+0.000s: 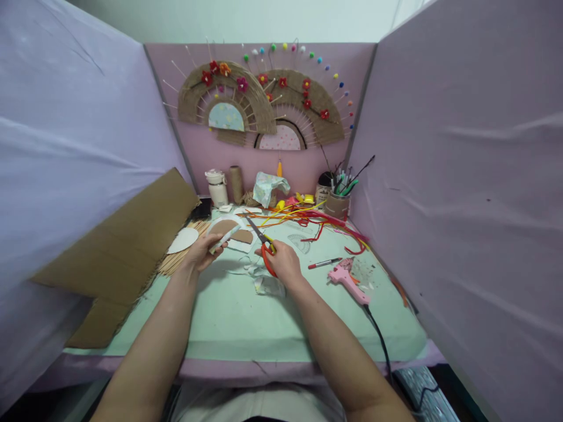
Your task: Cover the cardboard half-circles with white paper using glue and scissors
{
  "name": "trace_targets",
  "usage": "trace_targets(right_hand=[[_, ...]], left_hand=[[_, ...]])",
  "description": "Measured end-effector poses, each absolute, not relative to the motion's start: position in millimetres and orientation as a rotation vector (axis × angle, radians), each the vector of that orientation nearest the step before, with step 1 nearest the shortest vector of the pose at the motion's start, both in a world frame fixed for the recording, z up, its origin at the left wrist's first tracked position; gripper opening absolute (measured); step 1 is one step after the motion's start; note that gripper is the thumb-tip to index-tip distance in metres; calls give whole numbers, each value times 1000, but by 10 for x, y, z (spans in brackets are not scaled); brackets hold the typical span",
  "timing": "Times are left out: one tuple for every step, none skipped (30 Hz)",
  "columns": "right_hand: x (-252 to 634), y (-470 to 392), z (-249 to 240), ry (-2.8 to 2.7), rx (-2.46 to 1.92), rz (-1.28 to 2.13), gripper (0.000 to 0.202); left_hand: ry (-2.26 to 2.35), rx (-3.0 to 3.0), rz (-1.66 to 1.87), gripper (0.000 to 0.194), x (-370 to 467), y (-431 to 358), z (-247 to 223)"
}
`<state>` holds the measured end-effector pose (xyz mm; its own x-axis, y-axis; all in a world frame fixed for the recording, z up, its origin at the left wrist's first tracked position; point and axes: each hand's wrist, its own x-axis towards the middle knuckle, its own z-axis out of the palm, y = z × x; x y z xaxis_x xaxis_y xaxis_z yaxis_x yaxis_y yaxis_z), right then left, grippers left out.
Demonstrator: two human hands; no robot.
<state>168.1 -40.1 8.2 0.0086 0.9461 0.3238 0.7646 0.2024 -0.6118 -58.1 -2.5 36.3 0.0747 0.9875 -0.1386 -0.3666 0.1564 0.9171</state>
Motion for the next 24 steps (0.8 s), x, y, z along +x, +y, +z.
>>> trace_targets(right_hand=[[1693, -389, 88, -1762, -1615, 358, 40], [1705, -378, 92, -1735, -1637, 373, 40], [1716, -367, 92, -1718, -1665, 380, 42], [1725, -358, 88, -1713, -1698, 381, 43], [1734, -349, 77, -1719, -1735, 379, 45], [1741, -343, 59, -1732, -1778, 376, 47], [1747, -337, 38, -1750, -1824, 369, 49], [1753, -333, 14, -1770, -1870, 358, 50], [1760, -331, -8, -1793, -1915, 343, 49], [1766, -329, -28, -1817, -1957, 328, 46], [1773, -328, -41, -1841, -1994, 317, 41], [1780, -328, -49, -1864, -2027, 312, 36], [1786, -327, -50, -1882, -2056, 312, 32], [1791, -327, -47, -1895, -2081, 317, 29], [1795, -326, -41, -1902, -2100, 324, 28], [1798, -325, -33, -1907, -2114, 330, 29], [1799, -324, -26, -1910, -2123, 335, 29], [1800, -324, -22, -1913, -2129, 337, 29], [1800, -324, -19, -1918, -2132, 338, 30], [1800, -325, -20, -1922, -2132, 338, 30], [1801, -326, -22, -1923, -2130, 334, 30], [1803, -328, -26, -1925, -2123, 324, 29], [1807, -330, -30, -1928, -2110, 303, 27], [1813, -331, -33, -1933, -2096, 276, 25]], left_hand=[[953, 843, 1224, 18, -582, -24, 363], [948, 843, 1224, 18, -581, -26, 365], [944, 844, 1222, 18, -579, -32, 369], [939, 846, 1219, 19, -576, -42, 376], [932, 847, 1214, 19, -573, -55, 386], [916, 847, 1207, 20, -569, -72, 396], [893, 848, 1199, 22, -565, -90, 408], [863, 847, 1192, 24, -561, -108, 419], [834, 842, 1189, 26, -556, -125, 428], [811, 834, 1190, 28, -551, -138, 436], [799, 823, 1195, 29, -546, -148, 441], [802, 810, 1204, 29, -540, -153, 444], [818, 796, 1213, 29, -533, -154, 444], [841, 783, 1223, 28, -526, -152, 443], [865, 772, 1233, 28, -519, -147, 441], [886, 766, 1244, 27, -512, -140, 438], [900, 764, 1252, 26, -506, -133, 434], [906, 766, 1257, 26, -502, -127, 429], [903, 771, 1257, 26, -498, -122, 425], [894, 779, 1252, 26, -495, -120, 421], [885, 788, 1240, 26, -492, -120, 418], [879, 796, 1224, 26, -489, -122, 415], [879, 806, 1204, 26, -485, -127, 414], [883, 818, 1185, 25, -479, -133, 413]])
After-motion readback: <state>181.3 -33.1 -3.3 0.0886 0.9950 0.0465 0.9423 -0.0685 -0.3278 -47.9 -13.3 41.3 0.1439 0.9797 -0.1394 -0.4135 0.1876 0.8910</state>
